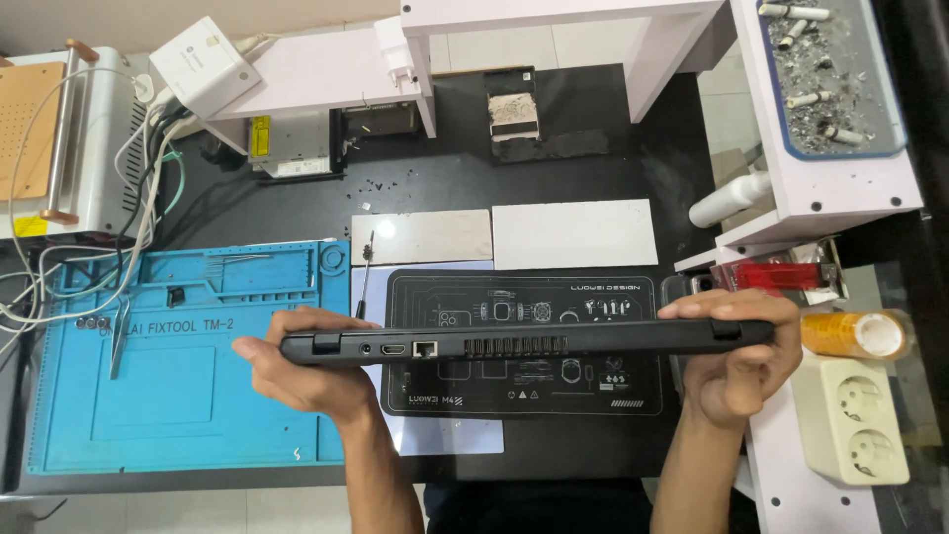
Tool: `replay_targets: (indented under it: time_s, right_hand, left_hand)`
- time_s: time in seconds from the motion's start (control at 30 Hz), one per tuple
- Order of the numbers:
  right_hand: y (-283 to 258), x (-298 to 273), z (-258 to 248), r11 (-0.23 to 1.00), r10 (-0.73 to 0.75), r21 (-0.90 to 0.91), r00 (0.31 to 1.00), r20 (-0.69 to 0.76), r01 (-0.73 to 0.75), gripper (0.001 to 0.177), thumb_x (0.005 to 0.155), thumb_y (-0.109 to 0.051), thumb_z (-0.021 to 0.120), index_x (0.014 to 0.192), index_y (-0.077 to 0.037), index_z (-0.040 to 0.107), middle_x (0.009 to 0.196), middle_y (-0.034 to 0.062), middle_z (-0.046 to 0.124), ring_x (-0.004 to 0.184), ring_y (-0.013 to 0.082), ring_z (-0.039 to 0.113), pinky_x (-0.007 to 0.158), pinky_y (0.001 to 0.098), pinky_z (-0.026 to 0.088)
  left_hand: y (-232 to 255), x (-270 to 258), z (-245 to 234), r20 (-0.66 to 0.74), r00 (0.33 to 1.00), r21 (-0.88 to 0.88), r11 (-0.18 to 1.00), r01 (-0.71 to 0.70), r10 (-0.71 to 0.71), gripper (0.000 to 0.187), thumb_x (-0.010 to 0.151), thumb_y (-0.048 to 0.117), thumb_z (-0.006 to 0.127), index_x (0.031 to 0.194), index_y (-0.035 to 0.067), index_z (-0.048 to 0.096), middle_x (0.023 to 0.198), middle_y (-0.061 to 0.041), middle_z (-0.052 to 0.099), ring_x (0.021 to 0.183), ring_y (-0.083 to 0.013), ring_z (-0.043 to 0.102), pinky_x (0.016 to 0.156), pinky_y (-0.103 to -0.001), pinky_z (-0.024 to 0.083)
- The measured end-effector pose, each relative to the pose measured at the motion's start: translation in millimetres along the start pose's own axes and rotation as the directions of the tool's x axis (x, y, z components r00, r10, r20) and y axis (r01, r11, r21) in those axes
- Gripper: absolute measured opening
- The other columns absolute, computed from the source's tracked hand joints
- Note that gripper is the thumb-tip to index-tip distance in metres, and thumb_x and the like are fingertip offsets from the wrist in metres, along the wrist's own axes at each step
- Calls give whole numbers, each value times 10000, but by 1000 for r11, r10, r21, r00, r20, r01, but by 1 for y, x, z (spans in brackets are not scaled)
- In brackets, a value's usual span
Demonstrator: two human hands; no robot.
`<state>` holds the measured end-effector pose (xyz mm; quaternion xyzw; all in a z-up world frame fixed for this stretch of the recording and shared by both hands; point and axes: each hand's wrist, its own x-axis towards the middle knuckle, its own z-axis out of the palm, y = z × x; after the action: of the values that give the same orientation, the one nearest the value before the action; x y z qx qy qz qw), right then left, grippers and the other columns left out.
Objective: The person uses a screwdriver to tighten screws on the laptop's motherboard and cooling system. They then place a small circuit board into a slot, reattach the bottom cover, and inspect the exterior ports of the laptop.
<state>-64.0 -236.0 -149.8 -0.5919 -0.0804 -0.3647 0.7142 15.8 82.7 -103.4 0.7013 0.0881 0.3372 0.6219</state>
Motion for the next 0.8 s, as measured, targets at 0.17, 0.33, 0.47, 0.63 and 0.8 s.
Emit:
replay_targets:
  time_s: [0.17,0.33,0.47,0.63,0.8]
  right_hand:
    - [2,0,1,1000,-3,8,1000,-10,3,490,1102,-466,639,1081,14,543,909,133,632,849,232,707,782,399,640]
    - [2,-1,-1,1000,4,-6,1000,-12,-4,494,1106,-465,643,1072,16,536,910,140,622,850,244,697,785,415,637]
    - [1,2,1,1000,-3,-9,1000,-16,3,510,1093,-483,636,1074,17,535,904,147,629,822,249,704,765,402,629]
    - [2,-2,0,1000,0,8,1000,-28,0,497,1106,-465,647,1092,19,535,922,137,617,856,245,698,791,408,636]
    - [1,-2,-1,1000,13,25,1000,-15,-13,483,1102,-456,644,1079,15,542,906,141,632,848,241,714,774,406,641]
  left_hand:
    - [-23,-6,-1,-16,1000,-27,1000,-4,4,816,1136,581,185,665,22,547,564,-134,581,527,-187,506,582,-281,439]
    - [-47,-11,-3,-106,991,-130,989,64,-78,813,1184,548,230,596,24,428,520,-112,452,483,-171,391,502,-273,357]
    - [-21,-8,4,-80,996,-42,999,22,-26,769,1122,539,194,638,38,520,537,-67,503,504,-179,450,544,-296,405]
    - [-97,-19,-10,-190,972,326,943,-71,139,535,1208,303,402,779,-16,375,540,-56,332,506,-208,236,550,-363,269]
    - [-99,-16,-6,24,708,709,487,-509,706,493,971,-184,652,1353,-132,345,704,-94,472,528,-242,360,535,-458,218]
